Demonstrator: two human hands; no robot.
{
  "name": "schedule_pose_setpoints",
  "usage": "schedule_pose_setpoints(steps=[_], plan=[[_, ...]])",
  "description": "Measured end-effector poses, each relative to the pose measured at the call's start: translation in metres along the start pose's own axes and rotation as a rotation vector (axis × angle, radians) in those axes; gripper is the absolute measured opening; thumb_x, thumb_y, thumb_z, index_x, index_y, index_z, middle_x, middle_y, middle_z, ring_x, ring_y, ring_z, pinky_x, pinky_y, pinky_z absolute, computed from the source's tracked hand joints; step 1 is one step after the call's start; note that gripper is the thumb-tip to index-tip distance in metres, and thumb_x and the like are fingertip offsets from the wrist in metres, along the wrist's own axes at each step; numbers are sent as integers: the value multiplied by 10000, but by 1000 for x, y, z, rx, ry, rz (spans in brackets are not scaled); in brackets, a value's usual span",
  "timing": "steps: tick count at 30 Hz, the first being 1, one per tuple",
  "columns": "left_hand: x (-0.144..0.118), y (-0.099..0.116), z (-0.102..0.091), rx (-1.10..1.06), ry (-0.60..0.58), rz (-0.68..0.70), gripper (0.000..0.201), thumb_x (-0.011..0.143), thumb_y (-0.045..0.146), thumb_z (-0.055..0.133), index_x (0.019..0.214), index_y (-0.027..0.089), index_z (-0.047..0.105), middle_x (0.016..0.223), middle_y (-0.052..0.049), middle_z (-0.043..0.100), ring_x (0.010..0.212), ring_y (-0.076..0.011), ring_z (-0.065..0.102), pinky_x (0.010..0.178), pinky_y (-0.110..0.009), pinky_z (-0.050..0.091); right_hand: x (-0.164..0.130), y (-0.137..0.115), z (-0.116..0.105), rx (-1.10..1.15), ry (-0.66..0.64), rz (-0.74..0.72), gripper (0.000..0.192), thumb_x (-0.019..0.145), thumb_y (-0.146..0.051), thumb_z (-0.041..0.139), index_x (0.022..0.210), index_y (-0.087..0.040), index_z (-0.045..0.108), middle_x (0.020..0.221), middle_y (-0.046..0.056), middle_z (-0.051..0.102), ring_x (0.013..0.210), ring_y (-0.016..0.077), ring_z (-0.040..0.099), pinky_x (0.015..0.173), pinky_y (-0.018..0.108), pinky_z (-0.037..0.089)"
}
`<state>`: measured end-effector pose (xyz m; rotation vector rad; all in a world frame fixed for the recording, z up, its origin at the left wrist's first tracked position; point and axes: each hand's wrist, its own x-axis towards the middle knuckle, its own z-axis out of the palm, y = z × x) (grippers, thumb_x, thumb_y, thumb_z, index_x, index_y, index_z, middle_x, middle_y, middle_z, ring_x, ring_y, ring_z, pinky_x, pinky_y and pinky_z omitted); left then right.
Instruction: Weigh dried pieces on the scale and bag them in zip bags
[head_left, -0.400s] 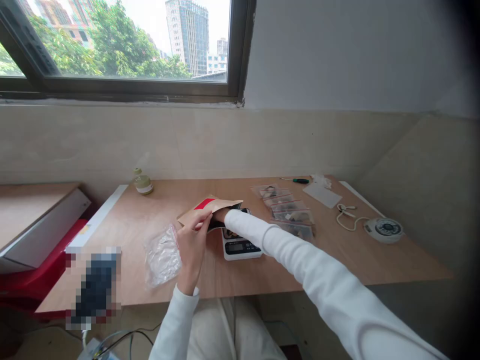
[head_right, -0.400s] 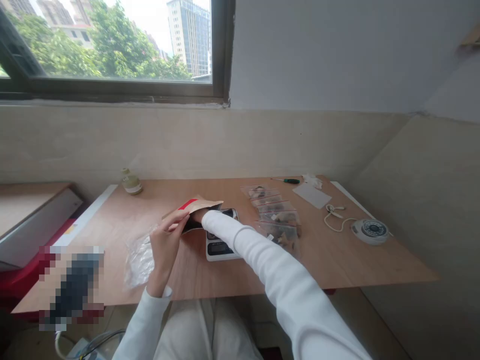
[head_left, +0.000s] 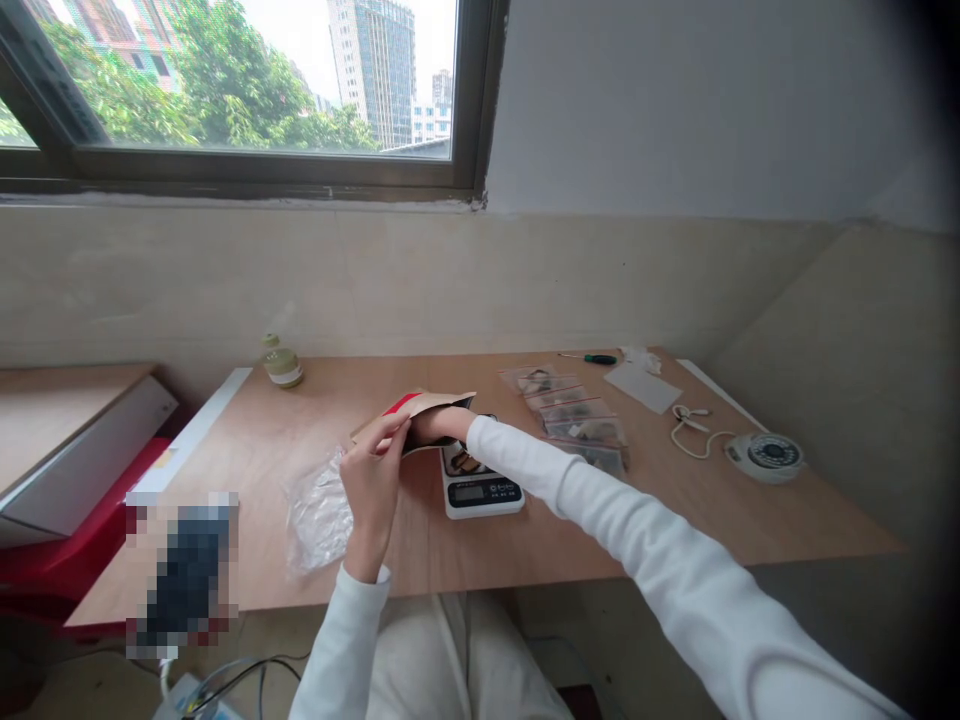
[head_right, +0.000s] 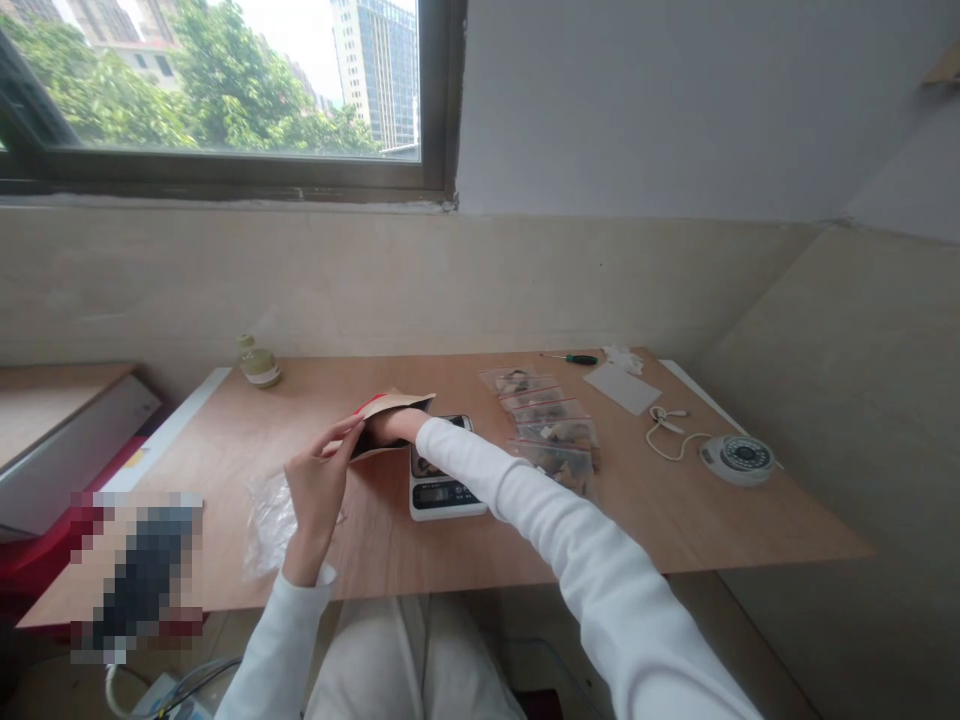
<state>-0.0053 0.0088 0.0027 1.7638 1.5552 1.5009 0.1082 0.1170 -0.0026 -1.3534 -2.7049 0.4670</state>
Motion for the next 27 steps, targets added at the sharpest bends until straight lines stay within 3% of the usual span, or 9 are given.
schedule_pose_setpoints(steps=[5,10,20,27], plan=[[0,0,-2,11,18,-10,234,814,420,609,934,266,737,827,10,749,707,-158,703,688,-232,506,-25,-3,-16,-30,-67,-126,146,806,-213,626,849,-112,722,937,106,718,748,186,620,681,250,456],[-1,3,-1,7,21,-16,227,809,418,618,920,262,740,860,6,751,722,-159,705,710,-234,508,-33,6,-16,55,-103,-231,196,863,-243,567,975,-152,700,987,56,707,798,143,613,692,208,449],[-4,5,0,22,-1,20,232,829,411,594,958,279,734,825,15,751,735,-166,710,699,-238,508,-38,6,-12,182,-32,-270,127,819,-200,592,835,-123,691,817,49,692,717,142,574,647,227,432],[-3,2,-4,26,7,1,241,820,427,600,950,278,737,825,12,752,713,-166,705,700,-245,512,-59,-4,-20,223,-18,-238,185,835,-114,523,914,-127,691,929,71,698,768,147,589,687,237,438]])
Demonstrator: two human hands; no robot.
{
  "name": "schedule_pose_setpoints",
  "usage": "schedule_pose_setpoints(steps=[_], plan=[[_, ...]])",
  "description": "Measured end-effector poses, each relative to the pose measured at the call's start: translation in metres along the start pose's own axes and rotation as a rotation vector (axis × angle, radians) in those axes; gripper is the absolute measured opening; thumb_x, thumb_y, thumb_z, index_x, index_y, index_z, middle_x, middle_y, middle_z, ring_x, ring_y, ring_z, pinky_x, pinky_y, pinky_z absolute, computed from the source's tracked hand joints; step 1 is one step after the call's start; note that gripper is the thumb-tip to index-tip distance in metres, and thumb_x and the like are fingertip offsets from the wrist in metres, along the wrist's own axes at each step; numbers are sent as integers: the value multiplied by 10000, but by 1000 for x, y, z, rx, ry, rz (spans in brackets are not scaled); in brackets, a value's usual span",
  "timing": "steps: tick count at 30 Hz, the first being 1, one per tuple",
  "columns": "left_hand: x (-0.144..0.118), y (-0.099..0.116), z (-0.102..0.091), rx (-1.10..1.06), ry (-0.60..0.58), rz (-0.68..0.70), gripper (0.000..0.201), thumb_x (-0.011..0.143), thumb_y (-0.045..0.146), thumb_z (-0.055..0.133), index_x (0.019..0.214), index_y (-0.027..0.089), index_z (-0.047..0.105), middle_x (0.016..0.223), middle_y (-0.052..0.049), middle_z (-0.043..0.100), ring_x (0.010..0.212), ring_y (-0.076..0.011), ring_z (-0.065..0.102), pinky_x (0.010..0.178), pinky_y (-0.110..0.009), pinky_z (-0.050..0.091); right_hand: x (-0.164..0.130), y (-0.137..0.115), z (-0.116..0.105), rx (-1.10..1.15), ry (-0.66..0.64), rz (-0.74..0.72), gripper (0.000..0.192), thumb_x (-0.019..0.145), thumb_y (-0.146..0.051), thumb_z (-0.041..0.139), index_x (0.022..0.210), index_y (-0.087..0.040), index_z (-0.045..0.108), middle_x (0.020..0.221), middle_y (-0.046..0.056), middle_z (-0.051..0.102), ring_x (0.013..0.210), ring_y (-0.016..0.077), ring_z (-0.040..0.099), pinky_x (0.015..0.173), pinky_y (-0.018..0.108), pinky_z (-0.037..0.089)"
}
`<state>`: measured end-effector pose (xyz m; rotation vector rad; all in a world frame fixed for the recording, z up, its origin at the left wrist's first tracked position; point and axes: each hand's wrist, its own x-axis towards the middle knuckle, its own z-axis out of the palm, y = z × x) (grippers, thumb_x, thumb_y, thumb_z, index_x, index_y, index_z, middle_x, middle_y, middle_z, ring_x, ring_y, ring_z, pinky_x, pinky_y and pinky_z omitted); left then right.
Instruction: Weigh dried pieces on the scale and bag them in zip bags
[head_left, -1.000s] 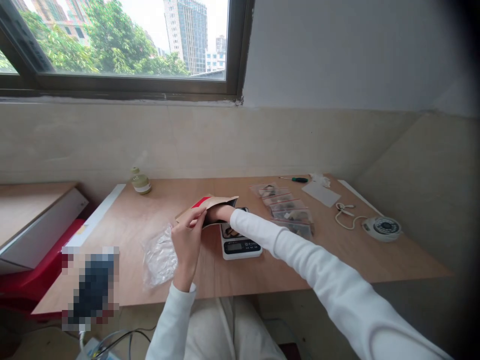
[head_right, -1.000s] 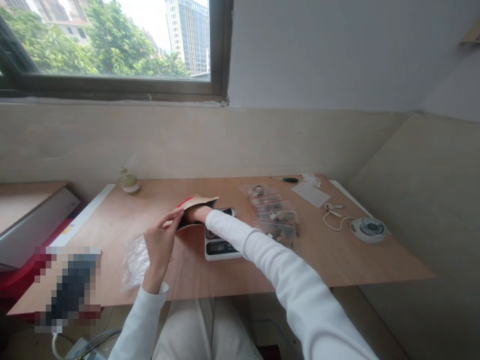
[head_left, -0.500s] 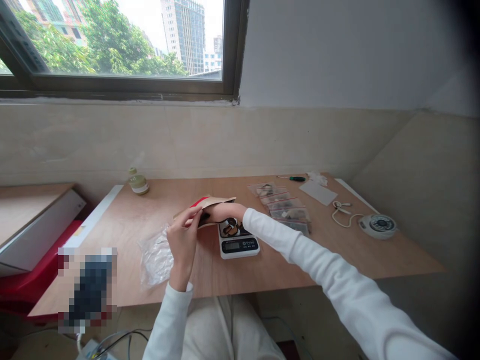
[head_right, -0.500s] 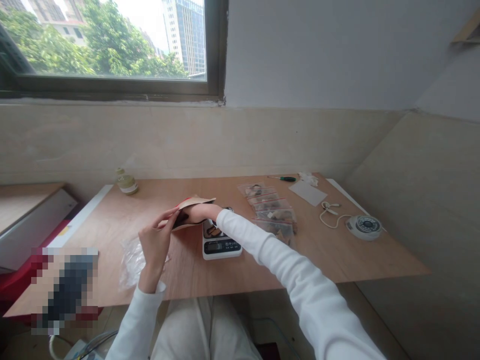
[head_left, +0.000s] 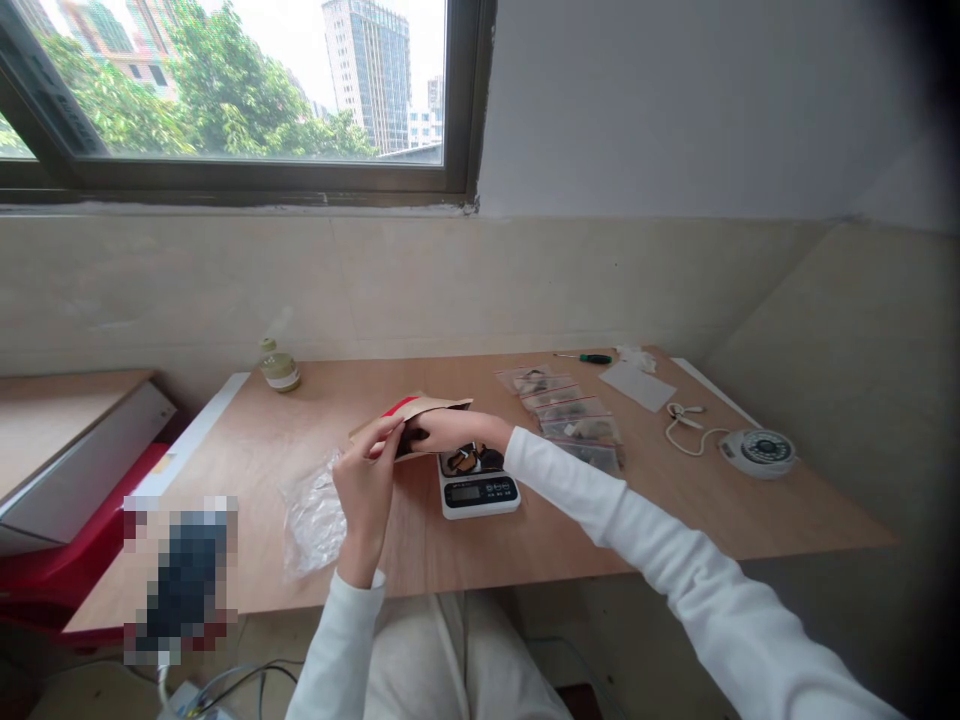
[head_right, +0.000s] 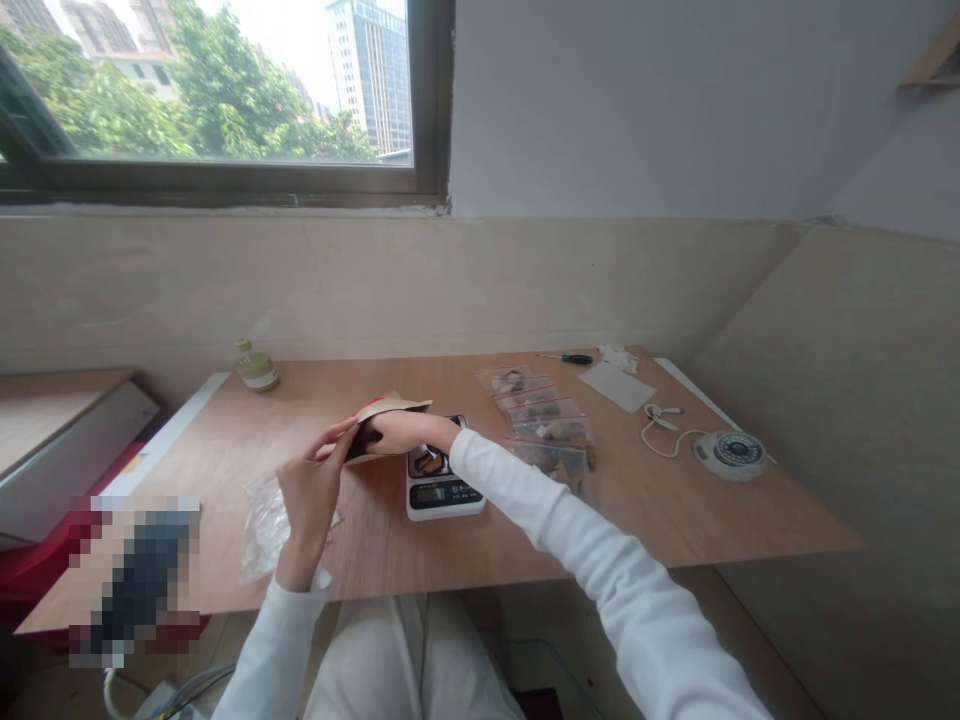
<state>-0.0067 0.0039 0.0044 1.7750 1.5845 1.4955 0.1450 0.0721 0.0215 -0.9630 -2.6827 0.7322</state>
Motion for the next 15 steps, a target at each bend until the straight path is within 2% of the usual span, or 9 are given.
schedule_pose_setpoints(steps=[3,10,13,15], plan=[[1,0,-1,-7,-10,1,239,818,425,603,949,277,737,831,10,752,711,-165,705,703,-244,512,-12,-8,2,-5,68,70,197,835,-97,507,911,-116,688,947,88,697,791,159,604,708,250,447],[2,2,-4,25,-2,6,251,818,442,590,932,273,737,861,-3,751,748,-173,708,693,-242,495,-38,-24,6,-74,353,139,190,871,-99,490,917,-140,671,980,86,691,892,186,623,784,285,456],[5,3,-6,40,-10,-1,261,820,450,583,930,269,736,855,-8,750,736,-175,706,659,-237,481,-54,-32,2,-70,532,118,177,911,-154,484,961,-158,653,1018,76,679,960,185,611,859,304,447],[9,3,-7,56,-11,-2,262,822,453,578,937,277,735,817,-2,748,725,-175,703,638,-235,471,-66,-33,0,-37,695,120,170,922,-214,494,975,-175,651,1007,68,673,953,178,605,869,306,446]])
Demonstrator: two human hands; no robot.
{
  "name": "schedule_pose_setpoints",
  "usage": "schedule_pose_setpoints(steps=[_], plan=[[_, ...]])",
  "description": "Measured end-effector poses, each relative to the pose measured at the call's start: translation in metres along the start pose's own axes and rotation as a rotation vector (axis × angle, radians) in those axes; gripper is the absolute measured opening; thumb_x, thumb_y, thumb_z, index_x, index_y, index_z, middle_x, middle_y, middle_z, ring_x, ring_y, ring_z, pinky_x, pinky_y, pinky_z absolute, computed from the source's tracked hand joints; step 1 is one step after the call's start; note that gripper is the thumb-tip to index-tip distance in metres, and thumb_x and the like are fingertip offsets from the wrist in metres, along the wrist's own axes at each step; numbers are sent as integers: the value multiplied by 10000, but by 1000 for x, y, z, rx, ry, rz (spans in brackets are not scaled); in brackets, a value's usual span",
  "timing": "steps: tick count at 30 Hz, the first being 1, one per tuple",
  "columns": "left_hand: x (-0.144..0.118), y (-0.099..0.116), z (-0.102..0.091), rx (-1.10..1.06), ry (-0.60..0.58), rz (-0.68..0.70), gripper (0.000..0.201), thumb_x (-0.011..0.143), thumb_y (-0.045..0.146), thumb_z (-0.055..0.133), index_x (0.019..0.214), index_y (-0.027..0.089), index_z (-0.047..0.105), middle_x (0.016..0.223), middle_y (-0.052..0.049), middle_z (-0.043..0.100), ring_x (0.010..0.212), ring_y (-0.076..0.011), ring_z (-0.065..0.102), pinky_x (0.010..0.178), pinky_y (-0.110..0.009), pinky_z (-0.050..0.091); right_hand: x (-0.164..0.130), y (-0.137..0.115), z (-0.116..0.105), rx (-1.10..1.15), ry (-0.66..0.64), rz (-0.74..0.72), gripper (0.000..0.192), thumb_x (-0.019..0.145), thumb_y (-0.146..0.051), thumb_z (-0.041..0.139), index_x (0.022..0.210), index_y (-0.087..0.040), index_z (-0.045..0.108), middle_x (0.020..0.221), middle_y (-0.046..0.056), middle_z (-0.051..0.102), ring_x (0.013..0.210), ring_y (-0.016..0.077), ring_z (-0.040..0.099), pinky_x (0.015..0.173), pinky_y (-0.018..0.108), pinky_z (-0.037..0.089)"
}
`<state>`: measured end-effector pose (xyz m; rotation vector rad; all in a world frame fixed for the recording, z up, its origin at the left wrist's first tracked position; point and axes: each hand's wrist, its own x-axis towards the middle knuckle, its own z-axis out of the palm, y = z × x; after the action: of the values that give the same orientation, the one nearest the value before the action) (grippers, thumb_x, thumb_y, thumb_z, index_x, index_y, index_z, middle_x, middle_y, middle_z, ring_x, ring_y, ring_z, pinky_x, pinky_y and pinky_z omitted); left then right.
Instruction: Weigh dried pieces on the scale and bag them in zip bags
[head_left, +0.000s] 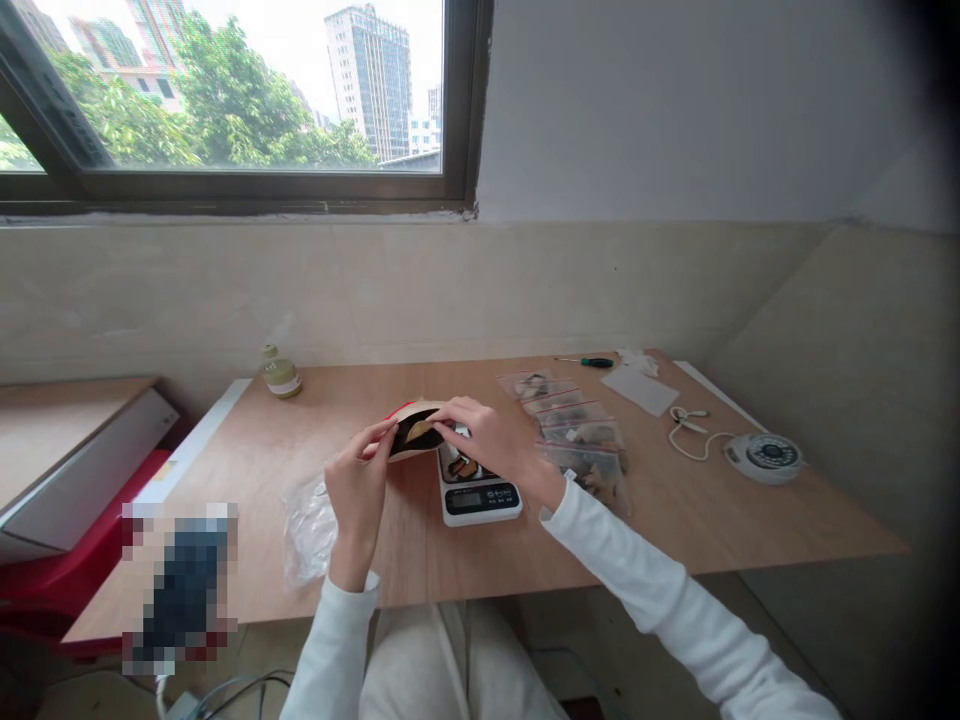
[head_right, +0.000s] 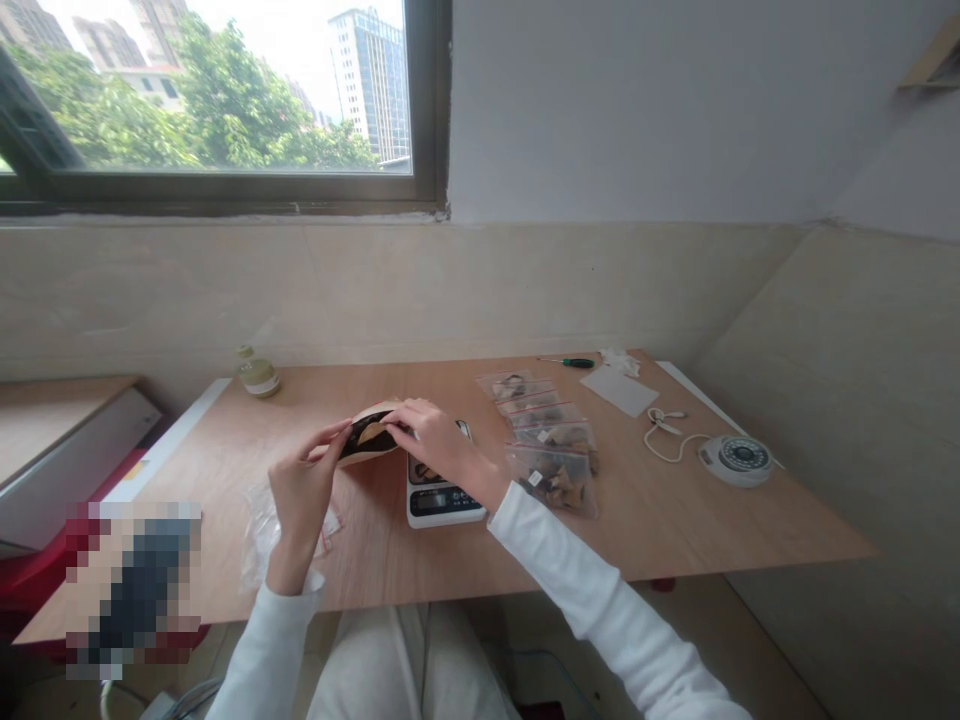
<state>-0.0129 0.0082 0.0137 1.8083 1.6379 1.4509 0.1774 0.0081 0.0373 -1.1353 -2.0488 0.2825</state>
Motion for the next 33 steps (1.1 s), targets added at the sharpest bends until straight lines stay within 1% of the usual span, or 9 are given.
schedule_pose_setpoints(steps=[4,6,11,14,18,22,27,30,33], plan=[[14,-1,-4,45,63,6,264,825,460,567,932,287,736,769,2,741,697,-175,696,627,-245,463,-19,23,-6,77,307,168,206,921,-296,496,984,-179,654,923,68,662,825,167,601,768,296,469],[22,-1,-7,61,105,13,268,820,466,570,921,282,737,783,-4,742,693,-176,692,627,-250,462,-28,44,0,87,332,235,204,910,-305,512,957,-172,658,901,66,653,794,163,594,732,290,470],[32,-3,-12,95,141,-9,278,799,489,585,902,283,742,766,0,733,667,-176,685,627,-261,456,-33,90,26,-93,8,227,149,895,-254,559,905,-175,685,929,61,627,905,171,564,820,303,431],[31,-4,-13,74,129,-19,268,800,479,589,907,286,741,775,6,732,674,-171,689,635,-256,454,-23,101,37,-317,-182,166,154,906,-238,551,940,-177,688,1002,81,609,971,188,524,852,324,396],[29,-5,-13,76,123,-30,261,801,471,593,914,288,742,786,4,735,678,-170,691,624,-249,447,-9,104,40,-430,-274,126,166,893,-133,536,931,-169,693,1068,114,592,1026,210,495,878,350,368],[27,-5,-12,70,109,-21,271,803,473,589,922,285,743,802,-6,741,679,-177,690,619,-252,458,-3,92,28,-393,-221,133,277,870,-29,468,1005,-156,675,1063,122,598,1047,212,499,900,352,374],[21,-5,-9,21,71,-55,257,786,474,610,913,295,744,796,6,742,682,-172,697,601,-235,468,6,37,-7,80,35,102,301,828,-11,399,841,-155,663,922,55,636,898,151,580,830,274,438],[17,-3,-9,-22,45,-66,264,773,472,621,907,283,748,752,7,742,693,-180,701,598,-229,487,18,9,-20,351,-222,4,330,844,-55,382,913,-166,686,941,33,677,891,139,612,818,260,461],[14,0,-11,-45,23,-82,273,769,467,625,905,267,751,720,5,739,713,-187,705,598,-225,495,36,1,-13,299,-450,-46,401,823,-30,375,975,-200,705,972,11,702,937,138,618,867,261,451]])
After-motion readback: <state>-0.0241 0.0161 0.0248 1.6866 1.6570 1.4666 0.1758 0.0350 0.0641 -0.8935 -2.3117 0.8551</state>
